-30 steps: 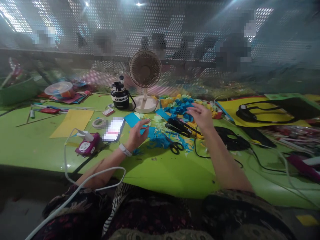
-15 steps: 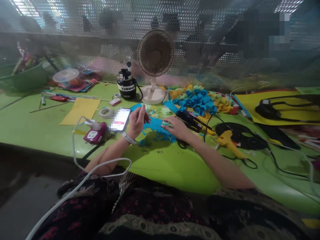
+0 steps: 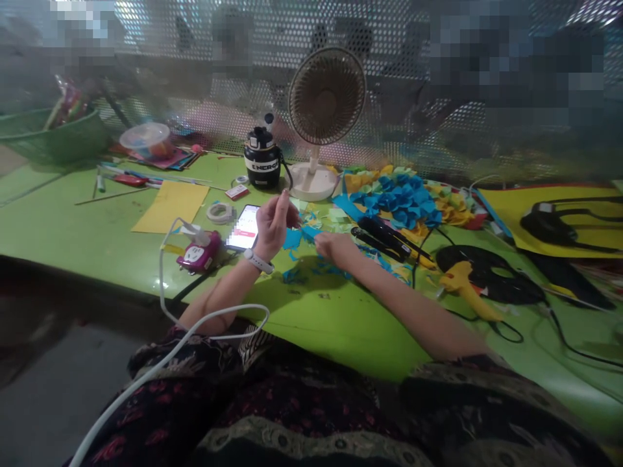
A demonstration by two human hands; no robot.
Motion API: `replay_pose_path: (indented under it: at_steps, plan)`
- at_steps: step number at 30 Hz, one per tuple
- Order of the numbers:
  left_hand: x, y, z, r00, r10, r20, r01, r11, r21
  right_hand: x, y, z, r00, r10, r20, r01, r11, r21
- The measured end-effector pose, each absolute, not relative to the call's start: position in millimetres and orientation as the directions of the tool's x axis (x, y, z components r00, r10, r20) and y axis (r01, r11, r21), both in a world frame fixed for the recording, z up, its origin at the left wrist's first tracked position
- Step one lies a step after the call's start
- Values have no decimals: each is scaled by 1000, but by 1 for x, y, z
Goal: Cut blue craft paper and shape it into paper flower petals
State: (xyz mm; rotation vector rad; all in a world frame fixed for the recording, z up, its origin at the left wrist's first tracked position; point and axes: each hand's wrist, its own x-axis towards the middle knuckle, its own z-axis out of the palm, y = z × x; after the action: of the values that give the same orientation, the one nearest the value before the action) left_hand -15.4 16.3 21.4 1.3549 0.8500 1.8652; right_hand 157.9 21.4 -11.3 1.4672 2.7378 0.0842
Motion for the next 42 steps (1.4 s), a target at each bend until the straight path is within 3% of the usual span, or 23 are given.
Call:
replay_pose_path:
  at_steps: [3,9,13,17,20,23,25,28,32,36,39,42]
  plan:
    - [-14,14,22,-203,831,518,-132,-548,826,170,22,-10,-488,868,94,871,491,-8]
    - [-13,15,20,-69,909,411,-110,-416,902,196,23,-18,-309,903,299,867,396,-301]
    - [-13,19,13,123,982,143,9,-146,989,210,23,-24,-242,904,352,787,396,-474]
    - [-12,21,5,234,955,-180,157,146,977,216,19,-24,-213,880,424,729,432,-531]
    - [-9,22,-3,301,889,-346,145,316,937,215,11,-21,-257,824,504,697,520,-494]
    - [-5,25,-14,396,818,-418,-40,470,882,211,3,-16,-426,748,509,690,633,-352]
    - [-3,28,-20,428,812,-395,-156,498,853,209,-2,-13,-557,696,452,676,697,-241]
    - [-3,30,-22,328,886,-328,-240,414,878,208,-4,-12,-663,639,389,643,753,-142]
    - [-6,29,-14,196,953,-231,-306,283,909,216,1,-13,-567,710,418,741,661,-117]
    - [-4,25,-6,173,961,-217,-330,264,907,223,6,-11,-415,760,500,844,527,-100]
    - [-1,23,-4,203,947,-251,-347,309,886,221,2,-7,-500,697,515,774,626,-97]
    - [0,20,-3,263,929,-261,-400,351,847,215,-5,-4,-529,661,532,694,698,-176]
